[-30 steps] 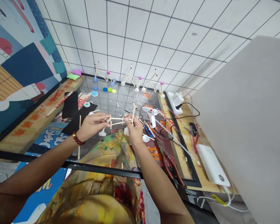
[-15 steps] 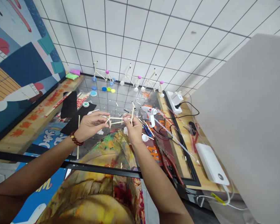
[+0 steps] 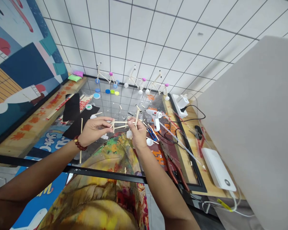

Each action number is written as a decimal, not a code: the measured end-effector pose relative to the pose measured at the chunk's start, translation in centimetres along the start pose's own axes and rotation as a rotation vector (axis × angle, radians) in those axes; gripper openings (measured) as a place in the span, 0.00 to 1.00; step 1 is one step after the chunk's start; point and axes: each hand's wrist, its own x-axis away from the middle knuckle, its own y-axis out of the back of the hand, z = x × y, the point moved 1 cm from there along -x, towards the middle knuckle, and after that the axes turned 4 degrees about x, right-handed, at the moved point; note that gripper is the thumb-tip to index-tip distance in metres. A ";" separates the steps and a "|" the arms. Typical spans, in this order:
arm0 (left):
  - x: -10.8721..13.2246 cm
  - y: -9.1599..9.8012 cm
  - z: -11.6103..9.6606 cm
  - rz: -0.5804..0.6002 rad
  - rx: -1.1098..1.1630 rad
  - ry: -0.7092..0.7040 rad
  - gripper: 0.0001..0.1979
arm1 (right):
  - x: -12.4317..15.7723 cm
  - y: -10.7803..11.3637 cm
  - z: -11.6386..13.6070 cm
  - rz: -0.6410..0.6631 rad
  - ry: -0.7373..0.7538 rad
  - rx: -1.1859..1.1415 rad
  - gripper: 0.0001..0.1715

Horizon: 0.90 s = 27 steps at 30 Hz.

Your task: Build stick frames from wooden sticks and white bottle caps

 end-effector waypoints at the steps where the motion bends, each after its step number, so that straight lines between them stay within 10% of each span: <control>1: 0.0 -0.1 0.1 -0.010 0.024 0.024 0.07 | 0.0 0.0 0.0 0.000 -0.011 -0.010 0.15; 7: -0.1 -0.3 0.1 0.006 0.082 0.144 0.26 | 0.2 -0.1 0.0 0.009 -0.011 -0.006 0.17; 27: -0.4 0.6 -0.9 0.147 -0.138 -0.061 0.22 | 1.6 0.5 1.6 -0.030 0.119 0.321 0.07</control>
